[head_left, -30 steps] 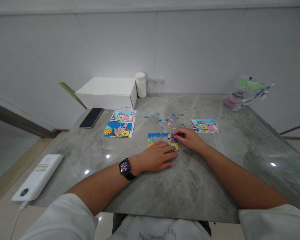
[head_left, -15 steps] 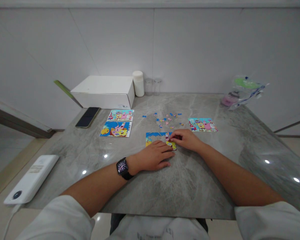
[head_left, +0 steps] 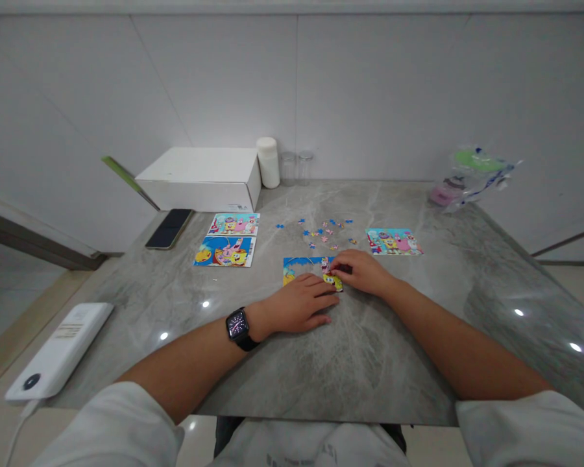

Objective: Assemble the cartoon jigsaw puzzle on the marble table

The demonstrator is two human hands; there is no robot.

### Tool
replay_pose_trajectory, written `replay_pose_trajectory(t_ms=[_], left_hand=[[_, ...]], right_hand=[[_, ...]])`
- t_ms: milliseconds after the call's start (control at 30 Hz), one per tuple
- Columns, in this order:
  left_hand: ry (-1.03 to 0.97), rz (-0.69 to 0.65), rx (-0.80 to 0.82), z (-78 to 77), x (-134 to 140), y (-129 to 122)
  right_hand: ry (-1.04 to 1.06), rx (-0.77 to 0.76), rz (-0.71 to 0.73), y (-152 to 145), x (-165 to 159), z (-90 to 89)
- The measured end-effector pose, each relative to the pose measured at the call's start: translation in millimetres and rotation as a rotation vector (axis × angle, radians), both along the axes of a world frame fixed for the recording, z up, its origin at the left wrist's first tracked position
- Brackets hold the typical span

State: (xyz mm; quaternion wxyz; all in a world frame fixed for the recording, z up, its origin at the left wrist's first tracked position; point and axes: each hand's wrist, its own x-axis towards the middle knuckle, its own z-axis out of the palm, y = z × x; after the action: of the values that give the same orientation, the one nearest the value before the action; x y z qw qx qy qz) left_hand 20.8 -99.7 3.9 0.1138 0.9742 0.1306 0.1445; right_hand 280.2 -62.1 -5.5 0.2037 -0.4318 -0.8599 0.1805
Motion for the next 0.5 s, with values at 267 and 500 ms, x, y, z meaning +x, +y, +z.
replay_pose_trajectory(t_ms=[267,500], left_hand=[[-0.011,-0.015,-0.002,1.4,0.0,0.7],[-0.031,-0.018,-0.023,2.8,0.2,0.8]], right_hand=[[-0.022,0.078,0.046,1.8,2.4,-7.1],[0.004,0.086,0.052,1.5,1.8,-7.5]])
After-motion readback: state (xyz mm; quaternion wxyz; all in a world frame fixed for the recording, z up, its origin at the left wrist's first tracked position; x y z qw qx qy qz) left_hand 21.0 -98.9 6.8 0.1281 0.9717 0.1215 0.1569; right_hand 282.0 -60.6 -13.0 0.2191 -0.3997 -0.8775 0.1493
